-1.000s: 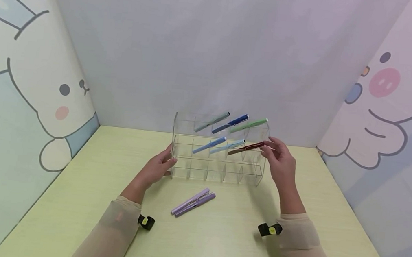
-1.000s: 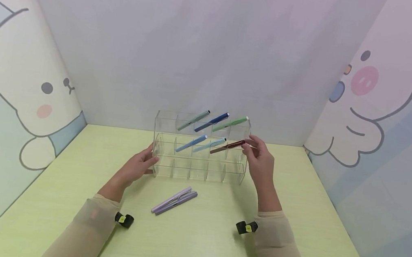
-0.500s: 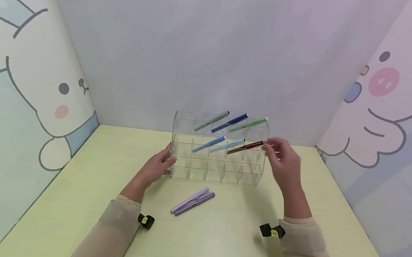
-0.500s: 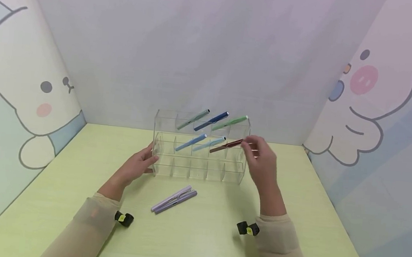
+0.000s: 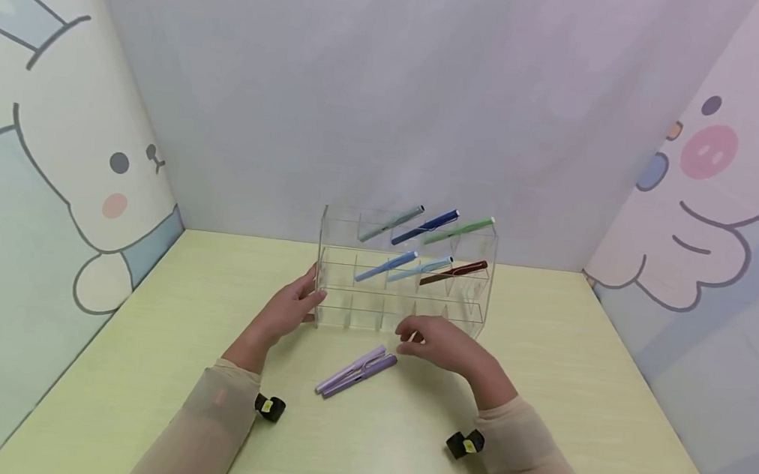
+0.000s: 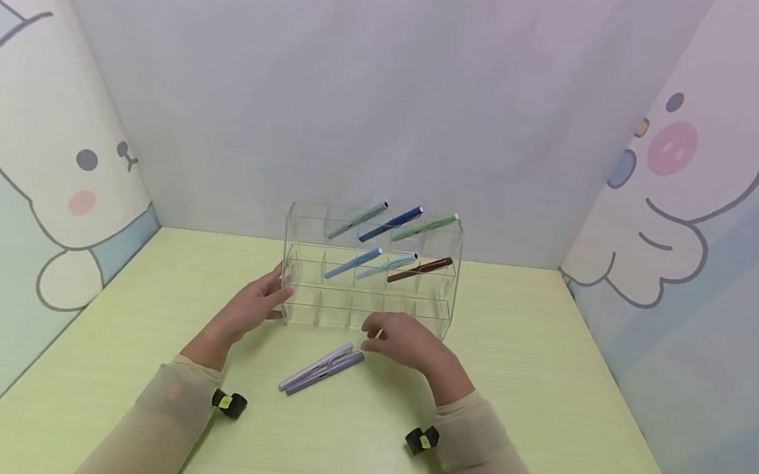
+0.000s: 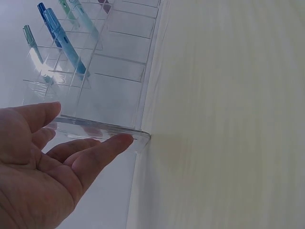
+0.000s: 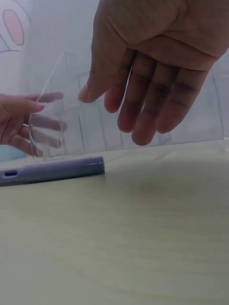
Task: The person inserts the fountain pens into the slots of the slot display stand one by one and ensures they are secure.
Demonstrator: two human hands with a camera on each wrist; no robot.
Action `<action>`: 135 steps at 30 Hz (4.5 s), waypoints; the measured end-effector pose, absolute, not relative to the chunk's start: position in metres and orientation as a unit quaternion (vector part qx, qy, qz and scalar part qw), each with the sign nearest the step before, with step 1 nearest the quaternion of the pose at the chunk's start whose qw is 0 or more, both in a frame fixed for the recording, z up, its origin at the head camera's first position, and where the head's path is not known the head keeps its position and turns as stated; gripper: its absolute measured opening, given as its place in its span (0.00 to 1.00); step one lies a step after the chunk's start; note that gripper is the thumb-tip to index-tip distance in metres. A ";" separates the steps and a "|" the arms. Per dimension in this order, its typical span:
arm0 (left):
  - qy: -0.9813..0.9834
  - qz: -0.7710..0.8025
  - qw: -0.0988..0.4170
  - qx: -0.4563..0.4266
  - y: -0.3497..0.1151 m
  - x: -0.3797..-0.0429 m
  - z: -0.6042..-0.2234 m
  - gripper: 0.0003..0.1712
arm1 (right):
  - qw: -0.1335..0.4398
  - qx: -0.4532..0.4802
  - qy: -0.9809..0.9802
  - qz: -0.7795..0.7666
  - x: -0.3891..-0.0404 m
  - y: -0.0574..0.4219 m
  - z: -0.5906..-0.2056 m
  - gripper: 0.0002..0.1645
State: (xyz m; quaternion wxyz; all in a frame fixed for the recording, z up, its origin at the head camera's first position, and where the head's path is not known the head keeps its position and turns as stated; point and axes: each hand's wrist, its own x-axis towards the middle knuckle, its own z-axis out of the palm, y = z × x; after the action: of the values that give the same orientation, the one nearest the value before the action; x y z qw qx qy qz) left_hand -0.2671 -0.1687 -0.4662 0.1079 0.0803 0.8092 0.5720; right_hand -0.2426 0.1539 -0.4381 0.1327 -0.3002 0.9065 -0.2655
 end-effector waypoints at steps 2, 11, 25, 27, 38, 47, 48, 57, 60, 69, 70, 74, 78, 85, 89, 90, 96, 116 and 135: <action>0.809 0.572 0.108 0.079 -0.169 -0.268 -0.466 0.38 | 0.145 -0.301 0.908 -0.253 -0.243 0.151 -0.444 0.18; 0.810 0.570 0.109 0.078 -0.168 -0.267 -0.465 0.38 | 0.164 -0.303 0.911 -0.228 -0.242 0.142 -0.459 0.14; 0.809 0.572 0.107 0.081 -0.169 -0.266 -0.467 0.38 | 0.153 -0.333 0.904 -0.219 -0.244 0.145 -0.464 0.04; 0.808 0.573 0.108 0.083 -0.169 -0.267 -0.467 0.38 | 0.158 -0.329 0.901 -0.233 -0.245 0.147 -0.463 0.05; 0.808 0.573 0.107 0.083 -0.168 -0.267 -0.465 0.37 | 0.181 -0.343 0.893 -0.226 -0.245 0.145 -0.468 0.05; 0.809 0.572 0.110 0.080 -0.168 -0.267 -0.466 0.37 | 0.183 -0.362 0.889 -0.212 -0.247 0.145 -0.468 0.04; 0.808 0.572 0.112 0.081 -0.168 -0.267 -0.465 0.38 | 0.183 -0.360 0.889 -0.215 -0.247 0.147 -0.467 0.04; 0.804 0.576 0.124 0.086 -0.163 -0.251 -0.439 0.38 | 0.252 -0.307 0.825 -0.401 -0.249 0.163 -0.447 0.03; 0.804 0.576 0.121 0.086 -0.162 -0.249 -0.436 0.38 | 0.266 -0.305 0.784 -0.471 -0.250 0.165 -0.443 0.05; 0.806 0.573 0.119 0.083 -0.162 -0.248 -0.436 0.38 | 0.231 -0.295 0.745 -0.551 -0.252 0.174 -0.433 0.10; 0.806 0.574 0.119 0.084 -0.162 -0.248 -0.436 0.38 | 0.219 -0.293 0.750 -0.550 -0.252 0.176 -0.432 0.11; 0.805 0.575 0.119 0.083 -0.162 -0.249 -0.436 0.38 | 0.155 -0.283 0.780 -0.536 -0.252 0.185 -0.423 0.10; 0.806 0.574 0.120 0.081 -0.164 -0.255 -0.446 0.38 | 0.079 -0.268 0.812 -0.512 -0.250 0.195 -0.411 0.10; 0.805 0.577 0.112 0.079 -0.169 -0.267 -0.465 0.38 | -0.054 -0.245 0.845 -0.472 -0.248 0.202 -0.403 0.12; 0.805 0.577 0.114 0.075 -0.169 -0.266 -0.465 0.39 | -0.081 -0.241 0.841 -0.478 -0.248 0.198 -0.403 0.13; 0.806 0.577 0.115 0.073 -0.169 -0.266 -0.465 0.39 | -0.083 -0.239 0.843 -0.474 -0.248 0.196 -0.404 0.13; 0.802 0.580 0.115 0.077 -0.168 -0.267 -0.466 0.40 | -0.100 -0.246 0.868 -0.419 -0.249 0.185 -0.411 0.13; 0.803 0.580 0.113 0.081 -0.166 -0.264 -0.463 0.38 | -0.050 -0.275 0.891 -0.359 -0.260 0.153 -0.428 0.09; 0.806 0.576 0.114 0.079 -0.165 -0.265 -0.461 0.39 | 0.002 -0.278 0.894 -0.351 -0.265 0.156 -0.420 0.19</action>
State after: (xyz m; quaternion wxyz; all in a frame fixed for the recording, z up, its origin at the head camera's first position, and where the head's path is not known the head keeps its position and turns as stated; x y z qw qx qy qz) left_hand -0.2646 -0.1651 -0.4606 0.1136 0.0794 0.8056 0.5760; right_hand -0.2649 0.1557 -0.4202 0.0016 -0.2783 0.8939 -0.3515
